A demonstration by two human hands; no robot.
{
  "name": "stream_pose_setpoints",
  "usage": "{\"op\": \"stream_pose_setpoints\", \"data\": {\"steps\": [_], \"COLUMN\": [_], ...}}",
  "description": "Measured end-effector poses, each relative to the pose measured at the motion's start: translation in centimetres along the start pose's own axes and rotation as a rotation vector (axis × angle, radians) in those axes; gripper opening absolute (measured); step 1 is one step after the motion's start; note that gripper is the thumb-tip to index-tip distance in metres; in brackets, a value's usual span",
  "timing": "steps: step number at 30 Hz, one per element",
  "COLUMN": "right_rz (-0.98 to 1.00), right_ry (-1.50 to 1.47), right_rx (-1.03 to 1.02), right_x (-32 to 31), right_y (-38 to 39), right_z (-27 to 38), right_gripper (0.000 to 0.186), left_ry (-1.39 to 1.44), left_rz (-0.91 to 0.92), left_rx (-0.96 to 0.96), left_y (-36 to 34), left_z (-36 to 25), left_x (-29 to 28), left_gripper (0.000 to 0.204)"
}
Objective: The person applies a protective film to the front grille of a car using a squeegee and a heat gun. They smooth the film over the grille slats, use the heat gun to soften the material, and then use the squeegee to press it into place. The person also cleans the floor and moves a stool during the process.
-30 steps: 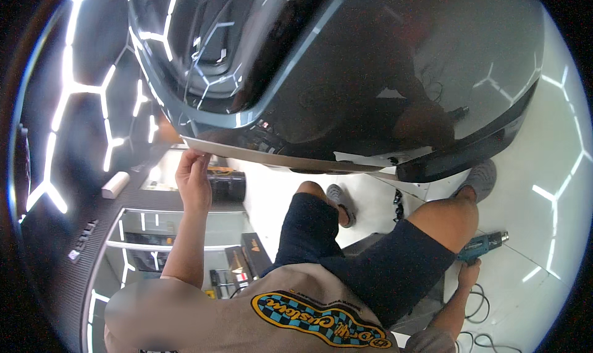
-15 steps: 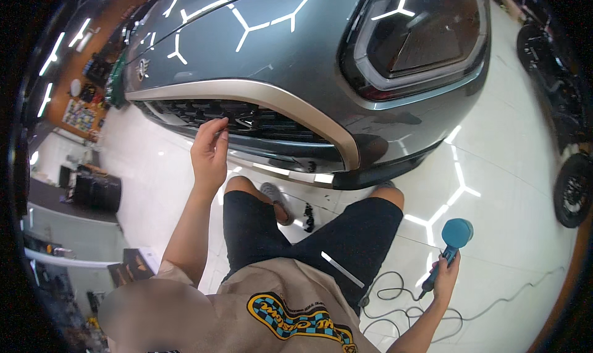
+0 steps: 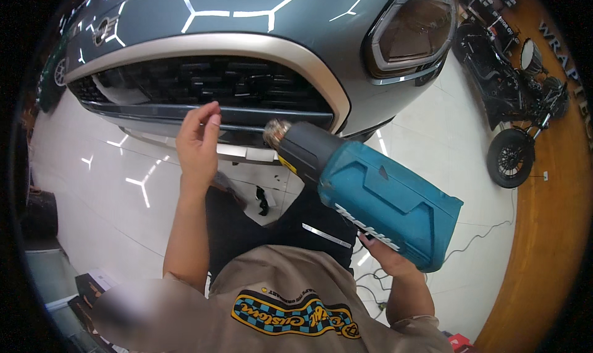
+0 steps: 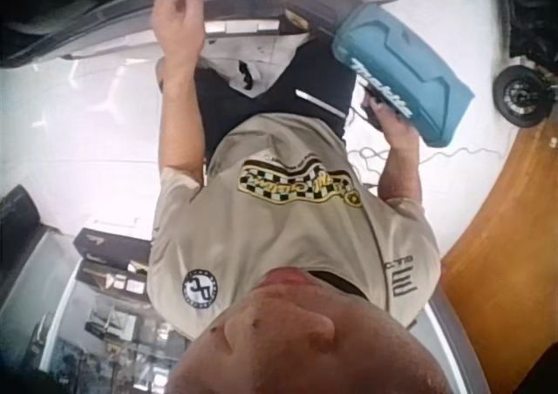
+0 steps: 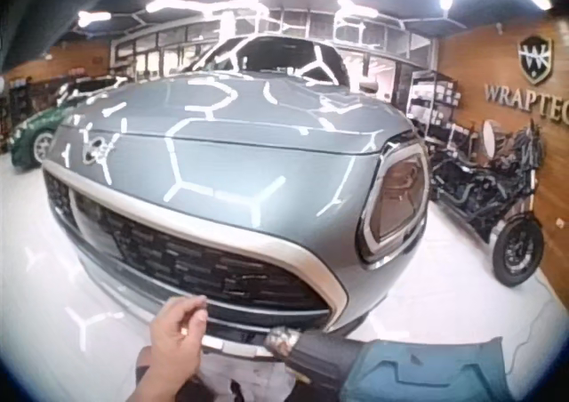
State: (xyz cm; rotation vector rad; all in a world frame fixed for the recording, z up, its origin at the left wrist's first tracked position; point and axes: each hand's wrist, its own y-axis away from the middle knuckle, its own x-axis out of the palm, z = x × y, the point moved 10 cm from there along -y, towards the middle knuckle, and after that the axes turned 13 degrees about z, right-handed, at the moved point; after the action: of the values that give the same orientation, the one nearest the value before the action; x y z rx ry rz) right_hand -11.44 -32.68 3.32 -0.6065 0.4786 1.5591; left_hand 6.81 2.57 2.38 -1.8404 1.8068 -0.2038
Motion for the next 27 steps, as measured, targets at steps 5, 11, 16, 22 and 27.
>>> {"op": "stream_pose_setpoints", "data": {"steps": [5, 11, 16, 22, 27], "right_rz": [0.007, 0.017, 0.012, 0.067, 0.077], "right_ry": [-0.598, -0.871, -1.034, -1.136, -1.185], "right_rx": [0.007, 0.052, 0.097, 0.113, 0.101], "right_x": [2.3, 4.0, 4.6, 5.5, 5.7], "right_y": [-3.3, -4.8, -5.4, -5.8, -5.8], "right_z": [2.6, 1.4, 0.2, -0.8, -1.0], "right_gripper": [0.028, 0.030, 0.038, 0.048, 0.048], "left_ry": [0.008, -0.181, -0.502, -0.671, -0.786], "left_rz": [-0.051, -0.027, 0.055, 0.167, 0.228], "left_rx": [-0.017, 0.117, 0.341, 0.443, 0.475], "left_y": [-0.9, -2.1, -1.7, -1.2, -1.1], "left_z": [-0.5, -2.8, -4.1, -5.7, -6.3], "left_x": [0.2, 2.7, 4.2, 5.3, 6.4], "left_gripper": [0.017, 0.016, 0.021, 0.029, 0.035]}}
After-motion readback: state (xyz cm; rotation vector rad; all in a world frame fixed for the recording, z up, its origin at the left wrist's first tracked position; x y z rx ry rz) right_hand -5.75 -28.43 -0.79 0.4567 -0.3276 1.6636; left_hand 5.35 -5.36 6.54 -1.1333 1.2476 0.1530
